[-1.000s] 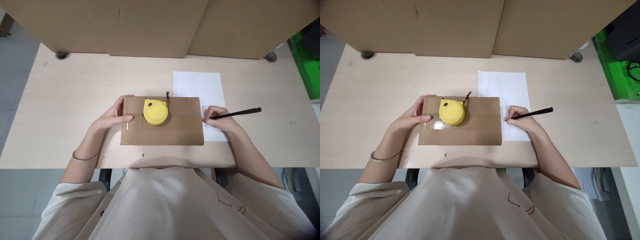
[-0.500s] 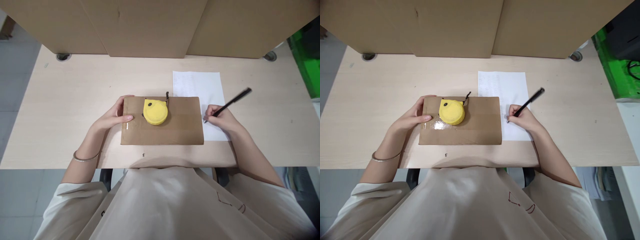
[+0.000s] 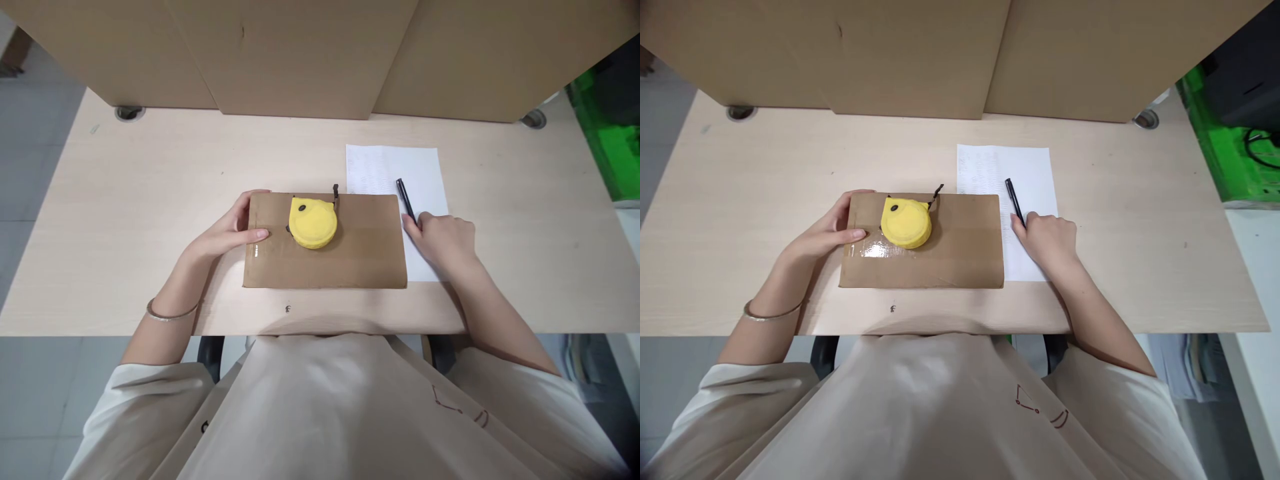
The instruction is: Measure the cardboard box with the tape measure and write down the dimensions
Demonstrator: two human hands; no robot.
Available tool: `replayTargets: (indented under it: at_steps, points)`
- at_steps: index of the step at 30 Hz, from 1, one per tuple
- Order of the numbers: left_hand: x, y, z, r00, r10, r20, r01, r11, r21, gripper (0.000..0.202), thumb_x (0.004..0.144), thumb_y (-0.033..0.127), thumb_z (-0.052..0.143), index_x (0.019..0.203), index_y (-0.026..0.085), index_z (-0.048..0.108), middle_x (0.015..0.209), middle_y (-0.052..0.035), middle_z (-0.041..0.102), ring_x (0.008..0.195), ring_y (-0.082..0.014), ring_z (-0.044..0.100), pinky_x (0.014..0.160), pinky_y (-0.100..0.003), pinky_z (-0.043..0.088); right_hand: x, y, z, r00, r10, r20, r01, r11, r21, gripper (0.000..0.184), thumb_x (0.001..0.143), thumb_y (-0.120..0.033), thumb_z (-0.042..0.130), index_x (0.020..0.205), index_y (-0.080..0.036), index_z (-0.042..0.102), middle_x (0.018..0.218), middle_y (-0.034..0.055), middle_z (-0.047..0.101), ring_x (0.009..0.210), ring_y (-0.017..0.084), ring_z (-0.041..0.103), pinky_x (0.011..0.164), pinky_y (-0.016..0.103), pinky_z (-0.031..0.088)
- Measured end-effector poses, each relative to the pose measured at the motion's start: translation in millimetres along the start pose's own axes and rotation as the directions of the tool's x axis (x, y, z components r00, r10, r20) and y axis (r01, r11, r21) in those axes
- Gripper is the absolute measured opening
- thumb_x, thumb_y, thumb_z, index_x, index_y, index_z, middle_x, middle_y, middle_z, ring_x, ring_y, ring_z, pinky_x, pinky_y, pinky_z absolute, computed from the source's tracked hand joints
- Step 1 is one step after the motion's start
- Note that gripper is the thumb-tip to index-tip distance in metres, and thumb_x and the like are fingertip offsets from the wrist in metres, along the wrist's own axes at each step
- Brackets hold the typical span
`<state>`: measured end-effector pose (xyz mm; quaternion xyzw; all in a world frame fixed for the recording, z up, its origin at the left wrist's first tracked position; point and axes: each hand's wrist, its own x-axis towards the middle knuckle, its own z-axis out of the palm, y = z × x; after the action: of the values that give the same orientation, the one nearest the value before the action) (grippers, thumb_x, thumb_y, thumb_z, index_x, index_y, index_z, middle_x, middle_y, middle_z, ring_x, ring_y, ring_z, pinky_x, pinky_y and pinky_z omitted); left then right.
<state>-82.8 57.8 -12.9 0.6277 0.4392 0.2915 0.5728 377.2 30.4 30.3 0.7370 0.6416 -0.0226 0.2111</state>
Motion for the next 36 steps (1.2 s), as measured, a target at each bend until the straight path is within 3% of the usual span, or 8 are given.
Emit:
replayTargets:
  at_steps: [5, 12, 19, 21, 24, 28, 32, 36]
  points:
    - [-0.8, 4.2, 4.0, 1.000, 0.013, 0.001, -0.013, 0.999, -0.041, 0.103, 0.088, 0.068, 0.111, 0.170, 0.032, 0.061, 0.183, -0.0188, 0.066, 0.170, -0.0508, 0.066, 0.136, -0.063, 0.065, 0.5, 5.9, 6.7, 0.999, -0.021, -0.031, 0.022, 1.000, 0.019, 0.057, 0.133, -0.044, 0.044, 0.130, -0.008, 0.089, 0.109, 0.0297, 0.089, 0.105, 0.044, 0.087, 0.076, 0.041, 0.036]
    - [0.2, 8.1, 5.0, 0.999, 0.033, -0.002, -0.033, 0.999, -0.040, 0.100, 0.087, 0.066, 0.112, 0.168, 0.031, 0.064, 0.178, -0.0190, 0.071, 0.166, -0.0503, 0.069, 0.132, -0.062, 0.068, 9.7, 19.1, 16.4, 0.990, -0.065, -0.123, 0.091, 0.972, 0.215, 0.056, 0.128, -0.058, 0.057, 0.091, -0.022, 0.077, 0.082, 0.0203, 0.078, 0.083, 0.040, 0.077, 0.076, 0.042, 0.038]
    - [-2.6, 8.8, 5.0, 1.000, 0.010, -0.019, -0.011, 0.999, -0.034, 0.100, 0.089, 0.066, 0.110, 0.170, 0.031, 0.063, 0.177, -0.0182, 0.070, 0.164, -0.0478, 0.070, 0.131, -0.059, 0.069, -4.9, 19.5, -26.2, 0.960, 0.017, -0.279, 0.127, 0.863, 0.489, 0.032, 0.118, -0.042, 0.072, 0.093, -0.026, 0.061, 0.093, 0.0168, 0.076, 0.090, 0.038, 0.074, 0.083, 0.047, 0.040]
    - [-2.7, 8.9, 5.2, 1.000, 0.004, -0.019, -0.005, 0.999, -0.035, 0.102, 0.089, 0.067, 0.110, 0.170, 0.031, 0.062, 0.179, -0.0186, 0.069, 0.165, -0.0486, 0.069, 0.131, -0.058, 0.068, -14.4, 8.6, -45.6, 0.889, -0.138, -0.436, 0.381, 0.751, 0.539, 0.025, 0.109, -0.046, 0.084, 0.106, -0.026, 0.071, 0.107, 0.0165, 0.081, 0.098, 0.039, 0.075, 0.088, 0.049, 0.049]
    - [-0.8, 7.6, 5.0, 1.000, 0.005, -0.012, -0.005, 0.999, -0.037, 0.103, 0.087, 0.067, 0.111, 0.170, 0.031, 0.063, 0.180, -0.0190, 0.068, 0.168, -0.0499, 0.067, 0.132, -0.059, 0.068, -22.6, -27.1, -69.4, 0.647, -0.472, -0.599, 0.753, 0.517, 0.406, 0.066, 0.093, -0.066, 0.101, 0.140, -0.025, 0.081, 0.134, 0.0176, 0.084, 0.128, 0.049, 0.075, 0.111, 0.059, 0.056]
    - [2.4, 5.3, 4.2, 0.999, 0.038, -0.025, -0.039, 0.999, -0.029, 0.103, 0.084, 0.068, 0.112, 0.167, 0.030, 0.065, 0.178, -0.0192, 0.070, 0.169, -0.0511, 0.066, 0.136, -0.063, 0.065, -14.5, -86.9, -78.8, 0.472, -0.673, -0.570, 0.880, 0.397, 0.260, 0.092, 0.093, -0.069, 0.104, 0.167, -0.022, 0.076, 0.150, 0.0212, 0.081, 0.142, 0.054, 0.070, 0.127, 0.069, 0.049]
    - [3.1, 5.5, 8.1, 0.999, 0.027, -0.030, -0.028, 0.999, -0.017, 0.109, 0.081, 0.072, 0.113, 0.169, 0.030, 0.064, 0.183, -0.0198, 0.067, 0.174, -0.0525, 0.062, 0.144, -0.067, 0.059, 0.6, -101.2, -69.2, 0.504, -0.656, -0.562, 0.862, 0.340, 0.375, 0.067, 0.096, -0.057, 0.099, 0.152, -0.024, 0.084, 0.139, 0.0184, 0.085, 0.133, 0.048, 0.075, 0.125, 0.066, 0.052]
    - [4.9, -1.4, 20.5, 0.988, -0.034, -0.151, 0.016, 0.993, -0.119, 0.105, 0.097, 0.098, 0.084, 0.174, 0.031, 0.062, 0.186, -0.0202, 0.066, 0.178, -0.0517, 0.060, 0.147, -0.073, 0.054, 2.6, -45.5, -62.8, 0.725, -0.377, -0.576, 0.640, 0.060, 0.766, 0.064, 0.087, -0.075, 0.095, 0.130, -0.029, 0.084, 0.126, 0.0125, 0.085, 0.116, 0.042, 0.082, 0.099, 0.055, 0.063]
